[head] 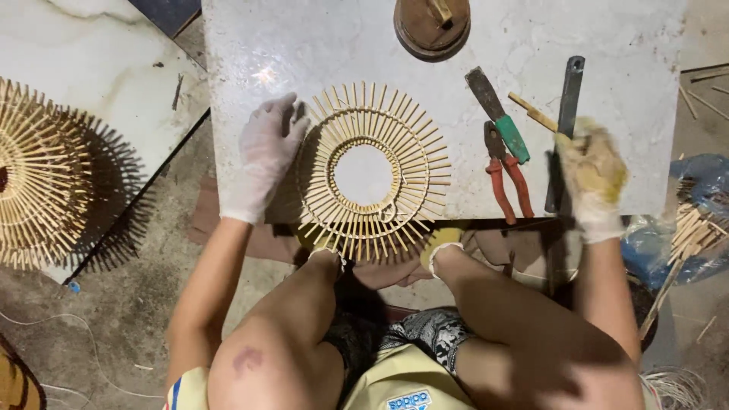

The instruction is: Filing and shaping the edges of a circular bamboo decorative frame using a metal file and pliers.

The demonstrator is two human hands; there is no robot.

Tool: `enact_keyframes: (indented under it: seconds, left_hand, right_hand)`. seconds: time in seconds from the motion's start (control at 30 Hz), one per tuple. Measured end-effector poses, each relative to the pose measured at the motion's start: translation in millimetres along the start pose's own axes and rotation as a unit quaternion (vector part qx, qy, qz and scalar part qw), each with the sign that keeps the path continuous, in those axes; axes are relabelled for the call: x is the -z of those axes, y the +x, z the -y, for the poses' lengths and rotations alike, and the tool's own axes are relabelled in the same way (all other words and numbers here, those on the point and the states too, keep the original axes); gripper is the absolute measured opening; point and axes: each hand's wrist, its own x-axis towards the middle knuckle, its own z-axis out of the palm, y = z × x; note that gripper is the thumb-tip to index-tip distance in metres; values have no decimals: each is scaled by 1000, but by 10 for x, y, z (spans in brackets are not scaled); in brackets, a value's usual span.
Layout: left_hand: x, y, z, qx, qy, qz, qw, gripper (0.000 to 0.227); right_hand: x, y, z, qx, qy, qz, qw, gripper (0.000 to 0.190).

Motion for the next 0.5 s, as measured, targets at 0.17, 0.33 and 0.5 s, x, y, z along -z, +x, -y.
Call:
enact_keyframes:
  seconds: [0.17,0.33,0.5]
  left_hand:
    - [45,394,2,135,187,129,964,61]
    - [-25,478,273,169,107,138,970,50]
    - [-81,138,-63,89,95,122,984,44]
  right_hand:
    - [-18,-9,-804,-51,-464,-125,875,87]
    - [21,11,-789,-42,-410,-151,898,61]
    - [148,121,-606,-137,-329,-128,926,55]
